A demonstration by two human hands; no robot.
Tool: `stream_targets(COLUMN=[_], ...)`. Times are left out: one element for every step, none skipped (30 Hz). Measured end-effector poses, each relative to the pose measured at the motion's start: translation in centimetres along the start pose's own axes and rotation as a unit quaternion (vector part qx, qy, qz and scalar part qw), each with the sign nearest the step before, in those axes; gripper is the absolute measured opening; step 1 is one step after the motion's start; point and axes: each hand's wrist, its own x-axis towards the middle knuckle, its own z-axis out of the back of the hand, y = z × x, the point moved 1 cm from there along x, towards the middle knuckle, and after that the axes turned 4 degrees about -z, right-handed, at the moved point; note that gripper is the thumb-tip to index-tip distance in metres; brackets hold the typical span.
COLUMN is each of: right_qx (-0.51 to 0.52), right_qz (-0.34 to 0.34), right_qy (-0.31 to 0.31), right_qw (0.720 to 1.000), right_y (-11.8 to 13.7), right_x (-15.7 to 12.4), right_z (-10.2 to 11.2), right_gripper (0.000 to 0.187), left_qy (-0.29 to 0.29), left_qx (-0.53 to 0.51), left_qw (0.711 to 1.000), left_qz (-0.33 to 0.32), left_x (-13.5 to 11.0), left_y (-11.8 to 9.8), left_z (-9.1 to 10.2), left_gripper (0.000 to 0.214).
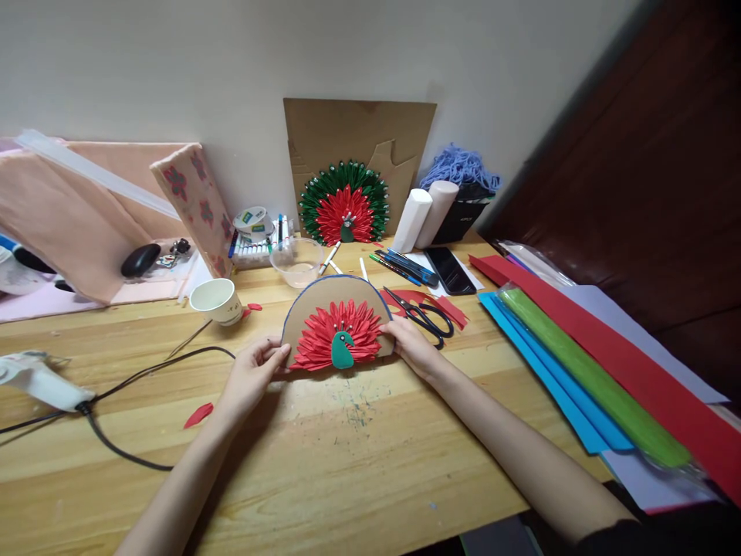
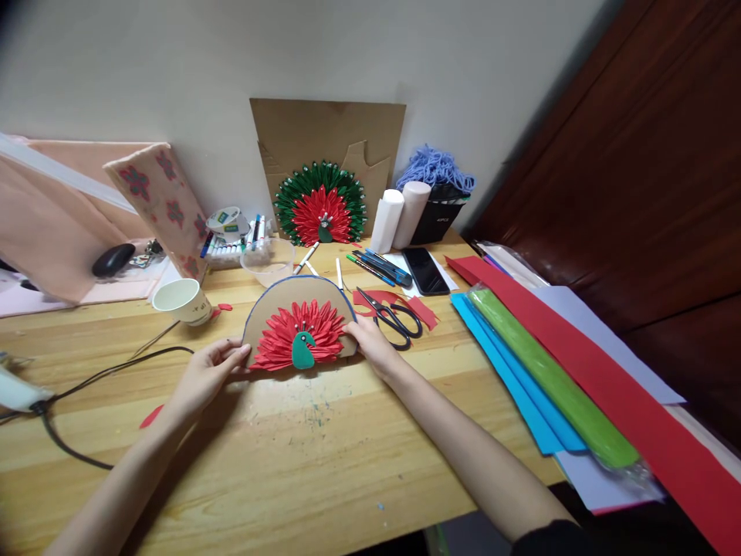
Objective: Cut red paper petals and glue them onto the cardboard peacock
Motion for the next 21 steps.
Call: stream_targets(right_qx=[0.0, -0.002, -0.004, -0.006, -0.008, -0.011, -0.012, -0.013, -0.013, -0.012, -0.01, -0.009, -0.01, -0.012, -0.015, -0.018, -0.021, -0.022, -0.023, -0.022, -0.022], right_qz=[0.002, 0.004, 0.008, 0.01, 0.011, 0.012, 0.012, 0.012, 0.013, 0.016, 0.018, 0.021, 0.023, 0.023, 0.02, 0.016, 0.012, 0.01, 0.01, 0.012, 0.013], right_qy=[-0.004, -0.007, -0.009, -0.009, -0.008, -0.007, -0.007, -0.006, -0.006, -0.004, -0.001, 0.002, 0.006, 0.008, 0.008, 0.007, 0.004, 0.002, 0.001, 0.0, 0.001], right_qw=[1.0, 1.0, 1.0, 1.0, 1.0, 1.0, 1.0, 1.0, 1.0, 1.0, 1.0, 1.0, 1.0, 1.0, 1.0, 1.0, 1.0, 1.0, 1.0, 1.0, 1.0], right_y=[-0.02, -0.04, -0.06, -0.07, -0.09, -0.11, -0.13, -0.16, -0.19, -0.23, -0.27, -0.31, -0.34, -0.38, -0.4, -0.42, -0.43, -0.43, -0.44, -0.44, -0.45], right_x=[0.0, 0.01, 0.01, 0.0, 0.0, 0.0, 0.01, 0.03, 0.06, 0.1, 0.13, 0.17, 0.19, 0.2, 0.2, 0.19, 0.17, 0.16, 0.16, 0.16, 0.17], right_z=[-0.01, -0.01, -0.02, -0.04, -0.05, -0.06, -0.07, -0.06, -0.05, -0.02, 0.0, 0.02, 0.04, 0.06, 0.07, 0.08, 0.08, 0.08, 0.08, 0.08, 0.08], right_gripper=[0.018, 0.019, 0.019, 0.02, 0.02, 0.02, 0.02, 0.02, 0.02, 0.02, 0.02, 0.02, 0.02, 0.021, 0.022, 0.023, 0.024, 0.024, 0.024, 0.024, 0.024], left_qy=[0.001, 0.002, 0.003, 0.003, 0.001, 0.0, -0.002, -0.003, -0.003, -0.002, -0.001, -0.001, 0.0, 0.001, 0.004, 0.006, 0.007, 0.008, 0.008, 0.007, 0.006], left_qx=[0.001, 0.002, 0.004, 0.005, 0.007, 0.006, 0.004, 0.002, -0.001, -0.003, -0.005, -0.005, -0.005, -0.005, -0.004, -0.004, -0.003, -0.002, 0.0, 0.003, 0.005], left_qw=[1.0, 1.0, 1.0, 1.0, 1.0, 1.0, 1.0, 1.0, 1.0, 1.0, 1.0, 1.0, 1.0, 1.0, 1.0, 1.0, 1.0, 1.0, 1.0, 1.0, 1.0], left_qz=[0.001, 0.001, -0.001, -0.003, -0.004, -0.005, -0.004, -0.003, -0.001, 0.001, 0.001, 0.0, 0.0, 0.001, 0.002, 0.003, 0.003, 0.002, 0.001, -0.001, -0.003], left_x=[-0.04, -0.06, -0.07, -0.06, -0.05, -0.03, -0.02, -0.01, 0.0, -0.01, -0.01, -0.02, -0.02, -0.02, -0.01, 0.0, 0.0, 0.01, 0.01, 0.0, -0.02], left_y=[-0.08, -0.13, -0.16, -0.16, -0.13, -0.08, -0.03, 0.02, 0.06, 0.09, 0.12, 0.14, 0.18, 0.23, 0.3, 0.38, 0.46, 0.53, 0.58, 0.61, 0.61], left_z=[-0.04, -0.06, -0.07, -0.06, -0.04, -0.02, 0.0, 0.01, 0.02, 0.02, 0.01, 0.01, 0.01, 0.02, 0.04, 0.06, 0.09, 0.12, 0.14, 0.14, 0.13], left_gripper=[0.039, 0.038, 0.038, 0.038, 0.037, 0.037, 0.038, 0.038, 0.038, 0.039, 0.039, 0.038, 0.038, 0.038, 0.038, 0.037, 0.037, 0.037, 0.037, 0.038, 0.038])
